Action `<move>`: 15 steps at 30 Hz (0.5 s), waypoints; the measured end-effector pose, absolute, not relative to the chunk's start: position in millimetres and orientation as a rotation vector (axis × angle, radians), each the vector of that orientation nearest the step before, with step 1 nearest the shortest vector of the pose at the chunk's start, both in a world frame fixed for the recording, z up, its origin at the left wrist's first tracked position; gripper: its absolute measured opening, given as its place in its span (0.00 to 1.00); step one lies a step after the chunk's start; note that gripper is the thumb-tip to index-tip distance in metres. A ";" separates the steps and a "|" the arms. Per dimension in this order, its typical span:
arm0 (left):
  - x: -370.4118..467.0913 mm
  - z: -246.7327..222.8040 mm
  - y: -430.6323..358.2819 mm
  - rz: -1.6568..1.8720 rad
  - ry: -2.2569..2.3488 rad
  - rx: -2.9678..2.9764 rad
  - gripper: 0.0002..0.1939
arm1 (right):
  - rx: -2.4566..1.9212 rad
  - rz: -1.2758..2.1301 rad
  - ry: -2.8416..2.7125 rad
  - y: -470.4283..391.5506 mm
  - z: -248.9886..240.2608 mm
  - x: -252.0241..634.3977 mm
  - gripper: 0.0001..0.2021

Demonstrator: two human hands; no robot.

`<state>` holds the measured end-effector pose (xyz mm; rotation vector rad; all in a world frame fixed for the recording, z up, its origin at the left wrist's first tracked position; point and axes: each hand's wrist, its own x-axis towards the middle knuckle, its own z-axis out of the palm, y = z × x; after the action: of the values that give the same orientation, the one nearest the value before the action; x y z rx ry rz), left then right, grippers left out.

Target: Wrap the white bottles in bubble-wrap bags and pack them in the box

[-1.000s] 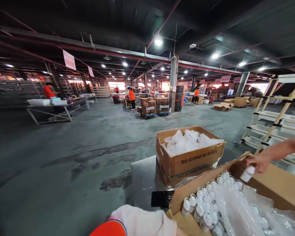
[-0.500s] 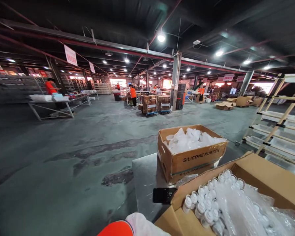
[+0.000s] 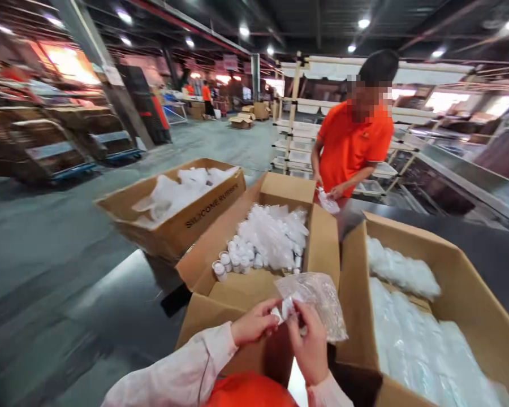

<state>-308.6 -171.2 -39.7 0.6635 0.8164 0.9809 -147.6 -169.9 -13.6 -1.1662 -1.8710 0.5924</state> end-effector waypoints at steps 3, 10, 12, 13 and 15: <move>-311.3 -36.5 -175.1 0.918 0.870 0.712 0.10 | -1.069 0.562 -2.018 -175.0 -9.1 -154.0 0.14; -312.7 -36.1 -168.3 1.020 0.446 0.189 0.09 | -1.035 0.647 -2.010 -191.6 -8.4 -153.8 0.23; -307.4 -42.6 -167.5 1.024 0.444 0.194 0.07 | -1.008 0.626 -1.974 -192.8 -10.5 -155.0 0.23; -305.0 -45.8 -167.1 0.997 0.451 0.208 0.07 | -0.998 0.612 -1.970 -193.1 -11.7 -156.0 0.23; -301.7 -50.7 -165.7 0.942 0.472 0.253 0.07 | -0.987 0.586 -1.992 -193.9 -14.5 -158.1 0.23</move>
<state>-301.7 -165.7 -50.7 0.2529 0.4716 0.9422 -158.1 -193.9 -14.5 -0.9871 -1.9916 0.5860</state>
